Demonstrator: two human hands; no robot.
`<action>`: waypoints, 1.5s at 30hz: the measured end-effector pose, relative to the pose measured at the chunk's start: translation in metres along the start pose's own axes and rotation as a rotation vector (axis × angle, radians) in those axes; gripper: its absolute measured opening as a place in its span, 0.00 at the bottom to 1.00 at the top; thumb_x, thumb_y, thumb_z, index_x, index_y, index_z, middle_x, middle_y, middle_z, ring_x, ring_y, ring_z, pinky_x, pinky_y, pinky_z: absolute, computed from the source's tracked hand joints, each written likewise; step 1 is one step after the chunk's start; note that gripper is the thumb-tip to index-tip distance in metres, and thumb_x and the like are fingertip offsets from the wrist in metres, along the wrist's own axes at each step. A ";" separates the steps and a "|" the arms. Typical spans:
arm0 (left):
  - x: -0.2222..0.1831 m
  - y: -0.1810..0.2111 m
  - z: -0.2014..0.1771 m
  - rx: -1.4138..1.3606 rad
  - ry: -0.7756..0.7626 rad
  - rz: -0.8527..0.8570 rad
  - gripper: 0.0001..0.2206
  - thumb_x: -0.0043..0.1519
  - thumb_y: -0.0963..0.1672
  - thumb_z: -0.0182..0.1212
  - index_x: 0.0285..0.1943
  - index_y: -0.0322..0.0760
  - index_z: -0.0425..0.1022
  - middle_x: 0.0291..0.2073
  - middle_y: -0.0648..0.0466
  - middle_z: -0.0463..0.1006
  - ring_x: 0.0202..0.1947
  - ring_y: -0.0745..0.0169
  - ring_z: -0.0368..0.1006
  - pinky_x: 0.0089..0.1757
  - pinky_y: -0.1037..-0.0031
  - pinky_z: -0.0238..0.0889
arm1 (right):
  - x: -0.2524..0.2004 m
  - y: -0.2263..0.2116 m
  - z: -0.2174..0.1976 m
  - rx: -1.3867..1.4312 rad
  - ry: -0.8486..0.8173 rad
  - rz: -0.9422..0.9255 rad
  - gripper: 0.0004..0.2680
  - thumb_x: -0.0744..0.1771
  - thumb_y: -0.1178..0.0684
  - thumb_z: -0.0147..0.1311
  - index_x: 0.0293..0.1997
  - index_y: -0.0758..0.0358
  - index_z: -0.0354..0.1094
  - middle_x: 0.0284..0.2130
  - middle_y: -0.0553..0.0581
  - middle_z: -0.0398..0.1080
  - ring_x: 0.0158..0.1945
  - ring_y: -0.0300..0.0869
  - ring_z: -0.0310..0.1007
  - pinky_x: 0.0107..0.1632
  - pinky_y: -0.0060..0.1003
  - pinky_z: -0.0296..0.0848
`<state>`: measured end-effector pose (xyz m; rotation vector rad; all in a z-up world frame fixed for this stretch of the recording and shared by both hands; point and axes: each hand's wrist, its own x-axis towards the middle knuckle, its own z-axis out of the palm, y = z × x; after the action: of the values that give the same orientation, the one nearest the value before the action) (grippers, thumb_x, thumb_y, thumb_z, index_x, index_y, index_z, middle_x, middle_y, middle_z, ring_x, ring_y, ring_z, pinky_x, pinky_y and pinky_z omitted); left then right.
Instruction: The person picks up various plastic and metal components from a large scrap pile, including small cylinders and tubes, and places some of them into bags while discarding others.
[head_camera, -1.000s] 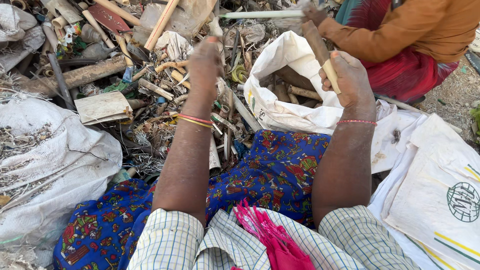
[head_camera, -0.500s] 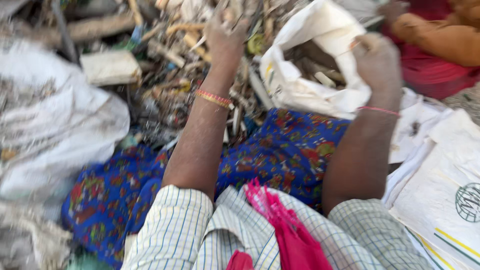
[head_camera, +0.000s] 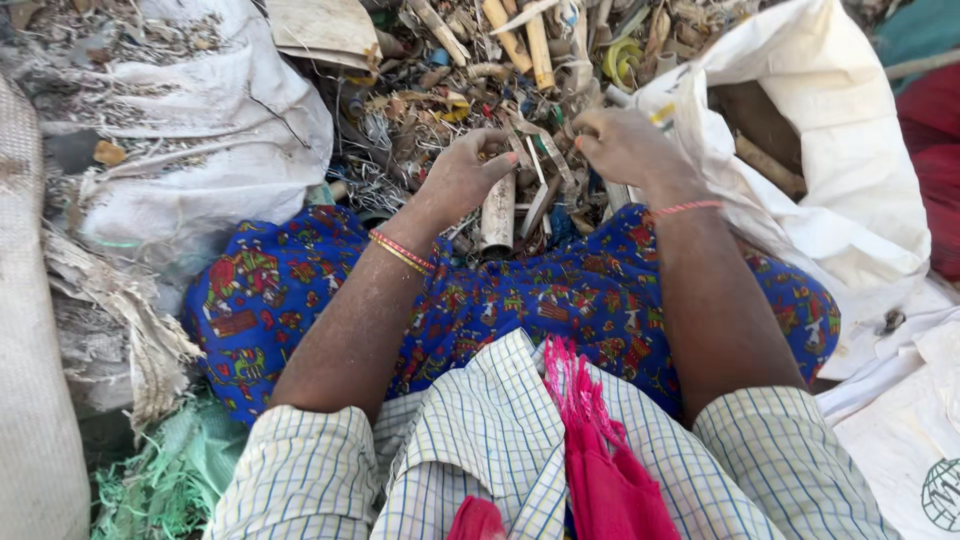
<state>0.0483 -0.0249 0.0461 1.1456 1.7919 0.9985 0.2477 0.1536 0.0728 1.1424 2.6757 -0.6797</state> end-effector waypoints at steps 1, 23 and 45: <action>0.003 -0.003 -0.005 -0.070 0.013 -0.018 0.26 0.61 0.52 0.61 0.65 0.33 0.72 0.53 0.44 0.81 0.52 0.56 0.79 0.53 0.66 0.69 | 0.020 0.003 0.013 0.007 0.005 -0.053 0.14 0.69 0.49 0.50 0.62 0.58 0.69 0.55 0.68 0.72 0.58 0.59 0.71 0.62 0.52 0.67; 0.034 -0.004 -0.019 0.133 0.254 -0.032 0.22 0.67 0.50 0.58 0.65 0.37 0.67 0.57 0.44 0.68 0.55 0.51 0.74 0.56 0.61 0.66 | 0.079 0.035 0.108 0.264 0.102 0.265 0.10 0.67 0.51 0.59 0.53 0.58 0.74 0.48 0.63 0.76 0.49 0.49 0.79 0.55 0.41 0.77; 0.035 -0.011 -0.034 0.291 0.070 -0.114 0.21 0.66 0.53 0.61 0.63 0.41 0.74 0.56 0.42 0.74 0.56 0.46 0.76 0.58 0.59 0.68 | 0.058 0.022 0.082 0.916 0.136 0.268 0.12 0.66 0.54 0.60 0.52 0.68 0.72 0.35 0.61 0.76 0.30 0.43 0.79 0.34 0.37 0.81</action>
<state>0.0035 -0.0021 0.0434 1.1765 2.0841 0.7351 0.2201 0.1668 -0.0258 1.7201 2.2189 -1.9182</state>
